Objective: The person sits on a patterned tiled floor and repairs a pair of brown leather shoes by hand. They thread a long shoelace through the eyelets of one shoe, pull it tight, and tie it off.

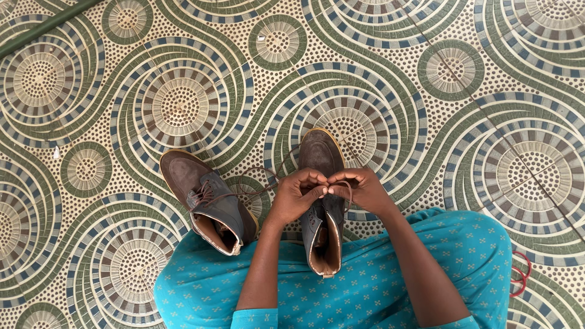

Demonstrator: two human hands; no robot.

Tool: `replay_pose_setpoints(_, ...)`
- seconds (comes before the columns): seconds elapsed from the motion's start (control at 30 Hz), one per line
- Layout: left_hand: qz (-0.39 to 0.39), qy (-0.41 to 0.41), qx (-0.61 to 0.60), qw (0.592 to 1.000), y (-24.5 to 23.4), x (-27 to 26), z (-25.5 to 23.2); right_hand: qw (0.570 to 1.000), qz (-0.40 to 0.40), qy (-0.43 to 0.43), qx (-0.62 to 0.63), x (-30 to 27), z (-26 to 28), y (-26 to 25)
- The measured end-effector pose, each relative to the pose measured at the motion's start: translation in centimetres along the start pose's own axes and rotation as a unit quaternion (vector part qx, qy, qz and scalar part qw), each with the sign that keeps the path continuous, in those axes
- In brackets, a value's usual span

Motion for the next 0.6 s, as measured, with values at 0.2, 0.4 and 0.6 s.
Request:
replay_pose_setpoints(0.2, -0.121, -0.048, 0.211, 0.969, -1.3, -0.3, -1.3, 0.980, -0.025, 0.024, -0.197, 0.2, -0.7, 0.3)
replay_pose_setpoints(0.4, -0.039, -0.182, 0.321, 0.928, -1.5, -1.5, -1.8, 0.989, -0.016, 0.012, -0.146, 0.2, -1.0, 1.0)
replay_pose_setpoints(0.6, -0.006, -0.227, 0.279, 0.933, -2.7, -1.9, -0.4, 0.984, 0.000, -0.058, -0.169, 0.1, 0.0, 1.9)
Point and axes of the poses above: each hand's wrist, its own x-axis towards the middle knuckle, its own y-axis out of the palm, z = x × y, the point moved 2 cm from there along x, towards the middle knuckle, and after that the axes turned 5 degrees about z, right-handed, at the moved point
